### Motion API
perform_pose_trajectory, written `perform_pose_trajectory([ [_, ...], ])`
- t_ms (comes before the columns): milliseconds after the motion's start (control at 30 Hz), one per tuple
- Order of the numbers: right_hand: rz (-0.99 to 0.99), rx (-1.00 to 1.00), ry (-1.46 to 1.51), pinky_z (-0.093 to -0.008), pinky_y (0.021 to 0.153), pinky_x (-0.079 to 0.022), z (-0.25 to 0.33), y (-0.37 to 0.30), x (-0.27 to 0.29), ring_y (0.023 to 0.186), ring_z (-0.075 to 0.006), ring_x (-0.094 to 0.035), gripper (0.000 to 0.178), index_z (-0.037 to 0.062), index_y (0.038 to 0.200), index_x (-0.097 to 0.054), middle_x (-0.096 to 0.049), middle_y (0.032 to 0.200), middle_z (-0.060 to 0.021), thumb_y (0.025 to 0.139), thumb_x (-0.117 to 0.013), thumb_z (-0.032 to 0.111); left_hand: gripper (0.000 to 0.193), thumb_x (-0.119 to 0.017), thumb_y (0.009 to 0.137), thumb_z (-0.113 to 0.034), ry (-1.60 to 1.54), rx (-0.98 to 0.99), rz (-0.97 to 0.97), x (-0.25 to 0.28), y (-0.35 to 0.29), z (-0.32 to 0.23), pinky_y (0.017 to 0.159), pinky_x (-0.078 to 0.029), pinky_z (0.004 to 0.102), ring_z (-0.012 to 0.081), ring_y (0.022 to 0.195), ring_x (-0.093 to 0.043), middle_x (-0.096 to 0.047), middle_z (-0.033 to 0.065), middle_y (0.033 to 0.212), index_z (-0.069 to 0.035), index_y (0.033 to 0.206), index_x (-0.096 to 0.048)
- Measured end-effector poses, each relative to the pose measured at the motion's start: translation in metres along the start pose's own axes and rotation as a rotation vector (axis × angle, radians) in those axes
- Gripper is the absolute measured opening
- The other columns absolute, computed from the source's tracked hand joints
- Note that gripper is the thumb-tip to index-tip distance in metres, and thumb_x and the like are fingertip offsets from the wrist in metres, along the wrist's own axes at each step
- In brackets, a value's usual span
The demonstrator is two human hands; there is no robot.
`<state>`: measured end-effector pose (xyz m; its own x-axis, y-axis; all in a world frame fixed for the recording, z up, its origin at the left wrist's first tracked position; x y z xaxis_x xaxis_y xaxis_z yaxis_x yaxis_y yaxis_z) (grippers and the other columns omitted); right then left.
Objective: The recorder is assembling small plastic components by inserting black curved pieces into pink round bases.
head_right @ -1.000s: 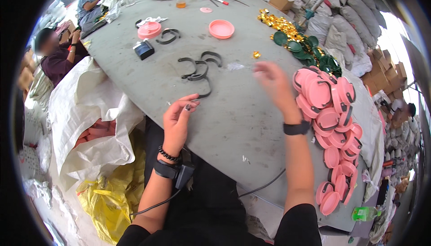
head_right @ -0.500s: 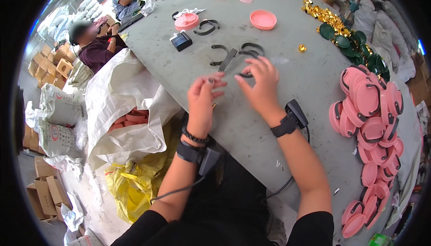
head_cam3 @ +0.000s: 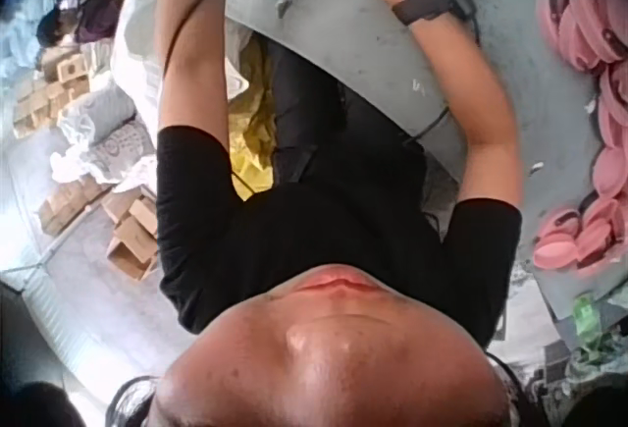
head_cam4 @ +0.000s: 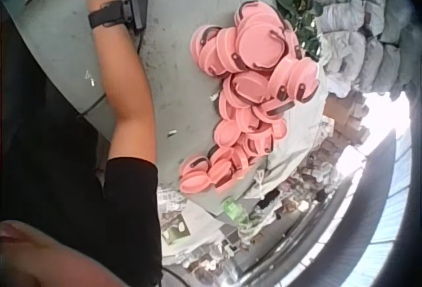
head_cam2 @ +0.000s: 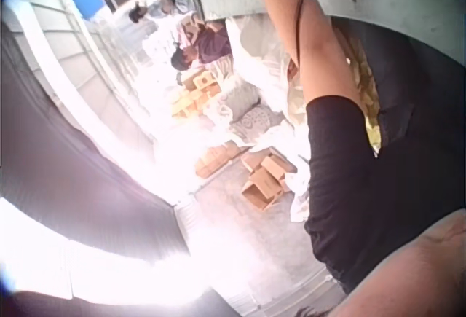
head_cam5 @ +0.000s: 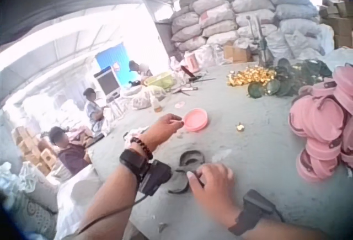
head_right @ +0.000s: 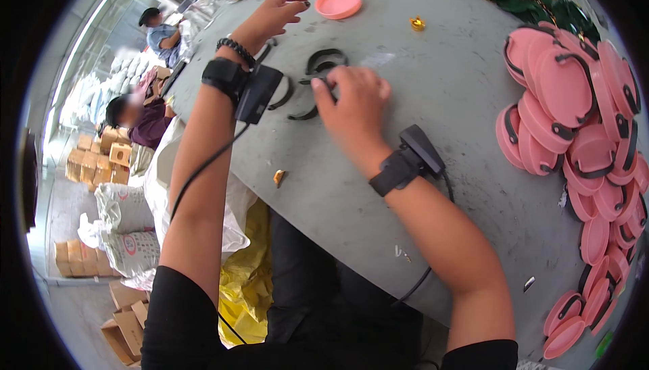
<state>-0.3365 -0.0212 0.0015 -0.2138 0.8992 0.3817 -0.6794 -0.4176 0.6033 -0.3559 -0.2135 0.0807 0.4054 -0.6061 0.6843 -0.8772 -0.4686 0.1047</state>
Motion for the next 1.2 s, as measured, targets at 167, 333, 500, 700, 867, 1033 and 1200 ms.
perform_pose_trajectory([
  [167, 0.138, -0.089, 0.106, -0.0419, 0.078, -0.031, 0.008, -0.001, -0.009, 0.066, -0.0230, -0.054, 0.018, 0.0103, 0.074, -0.052, -0.055, 0.065, -0.0019, 0.081, -0.059, 0.026, 0.064, -0.063, 0.074, -0.036, 0.245, -0.066, 0.009, -0.045, 0.064, 0.054, 0.097, -0.039, 0.0357, 0.0327, 0.116, -0.048, -0.048, 0.0217, 0.127, -0.005, 0.127, -0.046],
  [333, 0.145, -0.056, 0.147, -0.0397, 0.074, -0.032, 0.014, 0.000, -0.018, 0.060, -0.0228, -0.053, 0.017, 0.0104, 0.072, -0.051, -0.054, 0.060, -0.0029, 0.079, -0.060, 0.023, 0.052, -0.063, 0.075, -0.038, 0.546, -0.231, -0.141, -0.077, 0.091, 0.098, 0.097, -0.037, 0.0418, 0.0327, 0.111, -0.051, -0.044, 0.0167, 0.130, -0.015, 0.120, -0.052],
  [500, 0.118, -0.049, 0.189, -0.0385, 0.073, -0.032, 0.017, 0.001, -0.016, 0.059, -0.0234, -0.053, 0.018, 0.0093, 0.073, -0.050, -0.054, 0.058, -0.0031, 0.081, -0.059, 0.023, 0.039, -0.062, 0.081, -0.037, 0.550, -0.035, -0.199, -0.049, 0.083, 0.082, 0.082, -0.041, 0.0306, 0.0233, 0.096, -0.058, -0.058, 0.0127, 0.107, -0.007, 0.104, -0.055],
  [700, 0.123, -0.022, 0.160, -0.0369, 0.070, -0.032, 0.010, -0.001, -0.014, 0.060, -0.0237, -0.056, 0.017, 0.0090, 0.078, -0.050, -0.058, 0.064, -0.0030, 0.082, -0.059, 0.022, 0.044, -0.050, 0.091, -0.036, -0.513, -0.065, -0.174, -0.017, 0.010, 0.045, 0.070, -0.046, 0.0298, 0.0173, 0.086, -0.061, -0.063, 0.0088, 0.094, 0.004, 0.110, -0.050],
  [867, 0.125, 0.103, 0.134, -0.0364, 0.070, -0.033, 0.015, -0.004, -0.011, 0.062, -0.0233, -0.055, 0.017, 0.0084, 0.077, -0.052, -0.058, 0.064, -0.0040, 0.081, -0.061, 0.022, 0.040, -0.037, 0.096, -0.033, -0.876, 0.041, -0.151, -0.010, -0.116, 0.017, 0.069, -0.055, 0.0335, 0.0255, 0.080, -0.066, -0.062, 0.0120, 0.095, 0.003, 0.108, -0.048],
  [1033, 0.183, 0.210, 0.156, -0.0351, 0.070, -0.033, 0.032, -0.008, -0.004, 0.058, -0.0224, -0.051, 0.016, 0.0082, 0.075, -0.053, -0.055, 0.062, -0.0034, 0.078, -0.063, 0.020, 0.036, -0.033, 0.095, -0.030, -1.006, 0.232, -0.426, -0.017, -0.213, 0.044, 0.063, -0.054, 0.0350, 0.0203, 0.065, -0.063, -0.063, 0.0078, 0.083, 0.000, 0.105, -0.049],
  [1200, 0.219, 0.566, 0.191, -0.0349, 0.070, -0.034, 0.072, -0.022, 0.012, 0.059, -0.0188, -0.046, 0.015, 0.0106, 0.075, -0.054, -0.051, 0.063, -0.0006, 0.075, -0.067, 0.018, 0.036, -0.036, 0.095, -0.032, -1.139, 0.282, -0.541, -0.019, -0.269, 0.061, 0.056, -0.051, 0.0288, 0.0141, 0.051, -0.055, -0.061, 0.0071, 0.073, 0.001, 0.098, -0.052],
])
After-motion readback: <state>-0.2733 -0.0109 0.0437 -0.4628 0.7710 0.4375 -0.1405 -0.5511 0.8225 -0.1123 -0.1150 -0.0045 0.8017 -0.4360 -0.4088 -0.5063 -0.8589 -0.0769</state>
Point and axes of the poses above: each hand's wrist, its own y-axis towards the middle knuckle, its own x-axis out of the back of the hand, z = x × y, the point moved 5 cm from there along y, towards the middle knuckle
